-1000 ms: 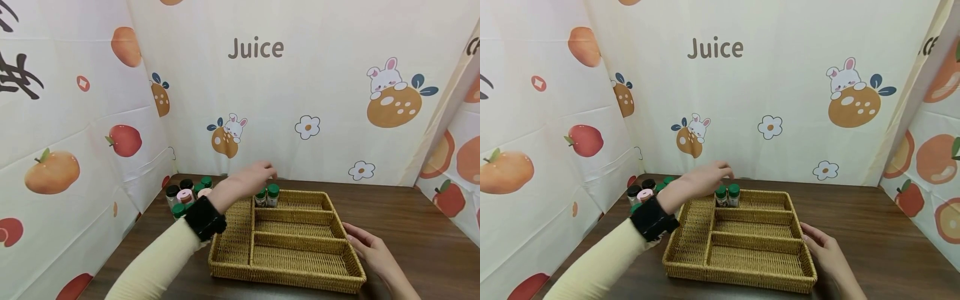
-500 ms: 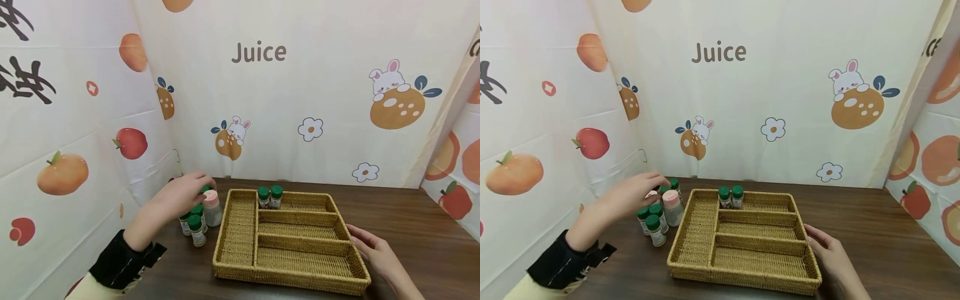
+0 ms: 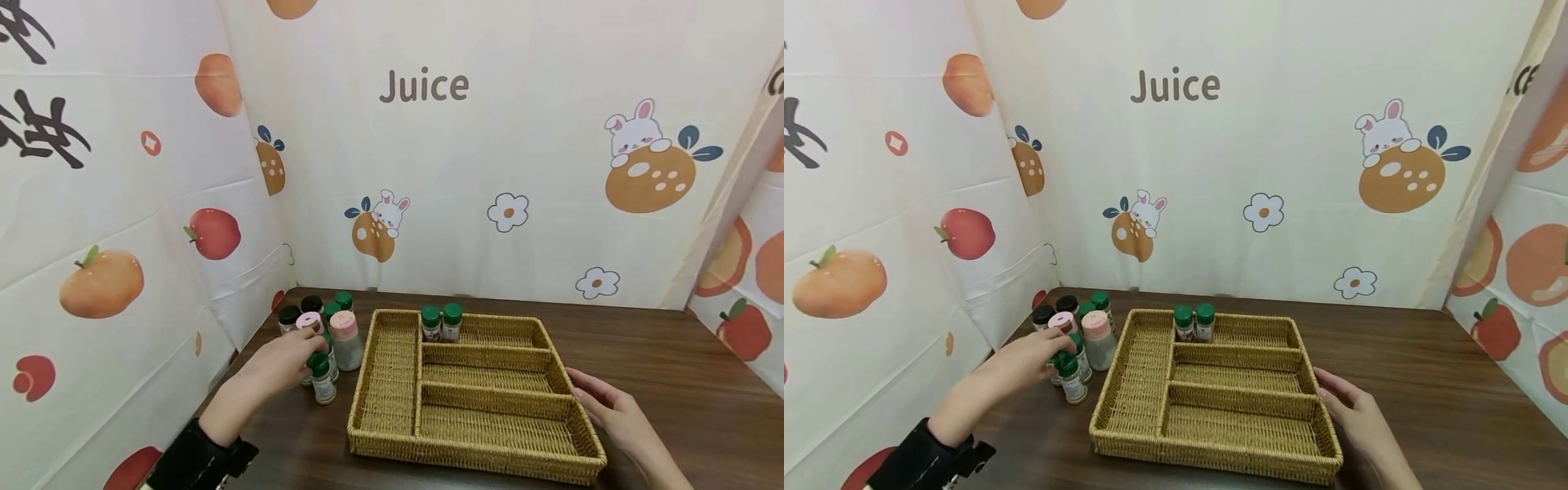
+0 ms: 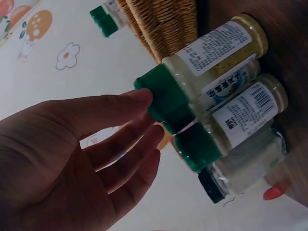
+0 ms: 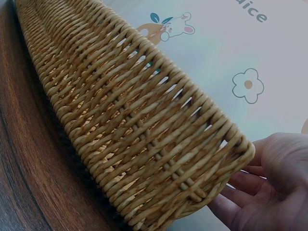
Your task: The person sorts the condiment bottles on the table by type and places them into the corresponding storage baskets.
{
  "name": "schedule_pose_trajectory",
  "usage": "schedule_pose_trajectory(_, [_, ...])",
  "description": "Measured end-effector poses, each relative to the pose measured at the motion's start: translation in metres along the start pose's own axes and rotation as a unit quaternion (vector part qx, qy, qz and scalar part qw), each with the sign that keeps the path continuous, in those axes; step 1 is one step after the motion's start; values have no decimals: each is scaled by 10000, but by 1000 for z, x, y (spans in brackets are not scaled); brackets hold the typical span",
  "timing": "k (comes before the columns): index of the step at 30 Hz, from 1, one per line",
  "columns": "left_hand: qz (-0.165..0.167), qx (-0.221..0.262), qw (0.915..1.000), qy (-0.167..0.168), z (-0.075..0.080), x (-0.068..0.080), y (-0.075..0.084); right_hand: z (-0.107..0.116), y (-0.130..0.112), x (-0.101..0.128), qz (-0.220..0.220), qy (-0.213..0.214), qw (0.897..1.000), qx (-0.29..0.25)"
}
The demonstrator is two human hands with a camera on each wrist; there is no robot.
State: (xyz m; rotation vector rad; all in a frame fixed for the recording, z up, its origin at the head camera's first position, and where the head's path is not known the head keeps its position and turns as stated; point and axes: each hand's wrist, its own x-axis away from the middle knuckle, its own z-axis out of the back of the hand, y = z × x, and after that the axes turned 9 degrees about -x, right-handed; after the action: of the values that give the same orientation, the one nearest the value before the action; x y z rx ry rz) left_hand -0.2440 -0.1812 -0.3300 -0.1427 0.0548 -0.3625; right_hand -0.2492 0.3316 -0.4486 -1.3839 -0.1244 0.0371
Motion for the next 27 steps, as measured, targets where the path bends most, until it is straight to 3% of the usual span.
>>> schedule_pose_trajectory(12, [91,259,9996,-94,-12,-1,0,-2,0,0,-26,104,9997,206])
schedule_pose_trajectory(19, [-63,451,9989,-135,-13,-2,1,2,2,0,-18,43,10000,30])
schedule_pose_trajectory(27, [146,652,9976,-155,-11,2,0,-1,1,-1,-126,77,9998,92])
